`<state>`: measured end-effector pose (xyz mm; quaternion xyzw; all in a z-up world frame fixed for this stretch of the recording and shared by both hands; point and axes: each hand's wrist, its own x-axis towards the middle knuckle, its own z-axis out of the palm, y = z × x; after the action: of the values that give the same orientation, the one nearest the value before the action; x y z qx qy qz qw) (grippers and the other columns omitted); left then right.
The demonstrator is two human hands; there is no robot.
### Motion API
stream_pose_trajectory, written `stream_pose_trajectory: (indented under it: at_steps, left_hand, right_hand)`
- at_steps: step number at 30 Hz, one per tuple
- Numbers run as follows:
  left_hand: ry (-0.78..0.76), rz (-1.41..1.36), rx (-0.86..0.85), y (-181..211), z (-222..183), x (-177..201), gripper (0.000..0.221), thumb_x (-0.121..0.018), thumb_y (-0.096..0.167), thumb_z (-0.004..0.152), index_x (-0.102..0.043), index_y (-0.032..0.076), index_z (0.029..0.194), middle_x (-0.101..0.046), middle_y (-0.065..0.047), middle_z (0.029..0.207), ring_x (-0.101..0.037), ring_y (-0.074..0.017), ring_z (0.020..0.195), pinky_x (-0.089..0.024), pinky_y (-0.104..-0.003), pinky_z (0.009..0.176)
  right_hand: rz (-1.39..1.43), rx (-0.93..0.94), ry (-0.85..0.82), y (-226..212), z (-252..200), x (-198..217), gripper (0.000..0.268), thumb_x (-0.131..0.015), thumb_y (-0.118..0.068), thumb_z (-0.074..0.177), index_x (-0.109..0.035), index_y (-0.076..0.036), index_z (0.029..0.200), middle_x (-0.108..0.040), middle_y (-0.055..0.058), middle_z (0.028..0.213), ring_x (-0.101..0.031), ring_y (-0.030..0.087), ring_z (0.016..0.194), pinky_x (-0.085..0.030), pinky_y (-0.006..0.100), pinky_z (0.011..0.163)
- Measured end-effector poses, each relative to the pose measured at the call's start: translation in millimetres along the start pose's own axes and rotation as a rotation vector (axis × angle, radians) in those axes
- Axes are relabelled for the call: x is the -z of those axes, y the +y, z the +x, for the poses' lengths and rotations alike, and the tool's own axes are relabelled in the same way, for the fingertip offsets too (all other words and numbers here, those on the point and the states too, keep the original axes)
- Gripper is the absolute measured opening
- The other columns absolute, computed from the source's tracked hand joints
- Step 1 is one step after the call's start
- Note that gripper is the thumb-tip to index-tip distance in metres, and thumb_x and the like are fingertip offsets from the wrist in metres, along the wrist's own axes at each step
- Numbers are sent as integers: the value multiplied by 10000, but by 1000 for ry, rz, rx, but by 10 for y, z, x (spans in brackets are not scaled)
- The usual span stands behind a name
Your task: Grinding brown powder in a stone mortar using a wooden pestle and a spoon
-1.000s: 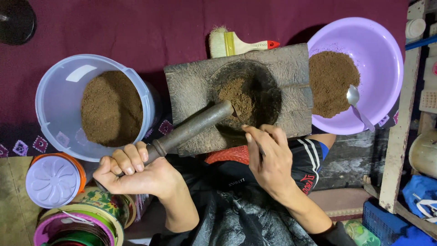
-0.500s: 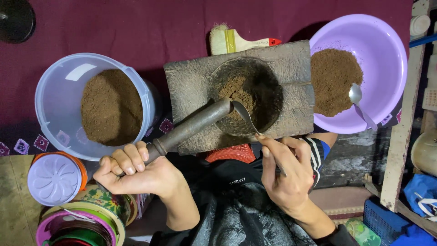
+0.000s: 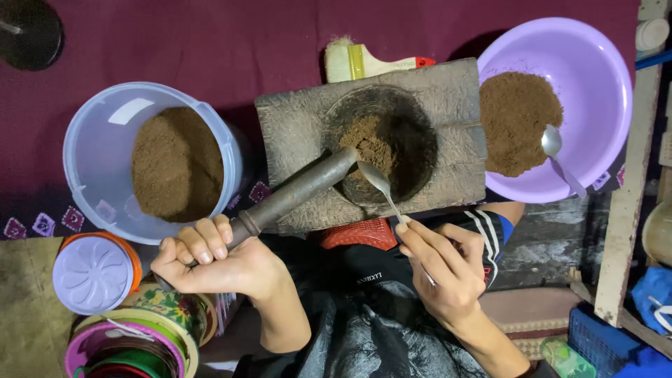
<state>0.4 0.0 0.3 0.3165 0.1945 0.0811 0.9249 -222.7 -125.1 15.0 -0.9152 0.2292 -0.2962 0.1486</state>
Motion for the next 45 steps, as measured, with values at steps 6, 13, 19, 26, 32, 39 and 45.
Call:
stream_pose_trajectory:
  at_steps: [6, 13, 19, 26, 32, 39, 45]
  left_hand:
    - [58, 54, -44, -8, -33, -69, 390, -555, 149, 827, -290, 202, 546, -255, 63, 451, -218, -82, 387, -222, -253, 421]
    - [44, 46, -27, -24, -8, -37, 371, -547, 148, 835, -312, 204, 553, -274, 68, 455, -236, -72, 398, -230, -244, 437]
    - [-31, 26, 10, -8, 40, 125, 384, -544, 147, 896, -340, 221, 580, -300, 76, 470, -270, -65, 400, -272, -242, 459]
    - [-117, -3, 41, -2, 67, 224, 404, -533, 148, 969, -373, 241, 610, -325, 84, 490, -312, -55, 403, -321, -236, 486]
    - [-151, 0, 50, 3, 87, 250, 405, -530, 145, 972, -362, 240, 616, -327, 88, 503, -314, -54, 417, -329, -229, 500]
    - [-155, -15, 47, -2, 68, 226, 401, -546, 145, 965, -384, 239, 611, -342, 82, 497, -322, -59, 410, -331, -237, 492]
    - [-147, -27, 49, -15, 83, 227, 405, -538, 145, 962, -366, 240, 608, -326, 80, 492, -315, -63, 402, -324, -242, 489]
  right_hand:
    - [-27, 60, 59, -11, 7, -150, 216, -620, -158, 1040, -786, -30, 1091, -800, 100, 1063, -626, 249, 857, -474, 323, 830]
    - [-18, -105, 74, 76, 7, -203, 200, -581, -84, 1083, -745, -24, 1180, -790, 80, 1150, -583, 275, 914, -436, 356, 891]
    - [-12, -61, 95, -28, -28, -193, 134, -644, -92, 1050, -754, -51, 1115, -798, 62, 1105, -587, 224, 853, -432, 348, 831]
    - [-49, -133, 145, 155, 33, -164, 220, -603, -126, 1076, -818, -100, 1113, -760, 48, 951, -585, 292, 838, -403, 392, 826]
    - [19, -207, 176, -18, -70, -310, 191, -645, -126, 999, -832, -137, 1033, -699, 73, 919, -629, 282, 850, -452, 347, 808]
    - [-55, -253, 153, 118, 52, -111, 117, -672, -40, 1037, -783, -67, 1060, -673, 89, 958, -626, 270, 917, -402, 370, 862]
    - [-44, -161, 102, 5, 146, -319, 157, -670, -63, 968, -791, -136, 1037, -701, 26, 932, -643, 243, 912, -400, 367, 819]
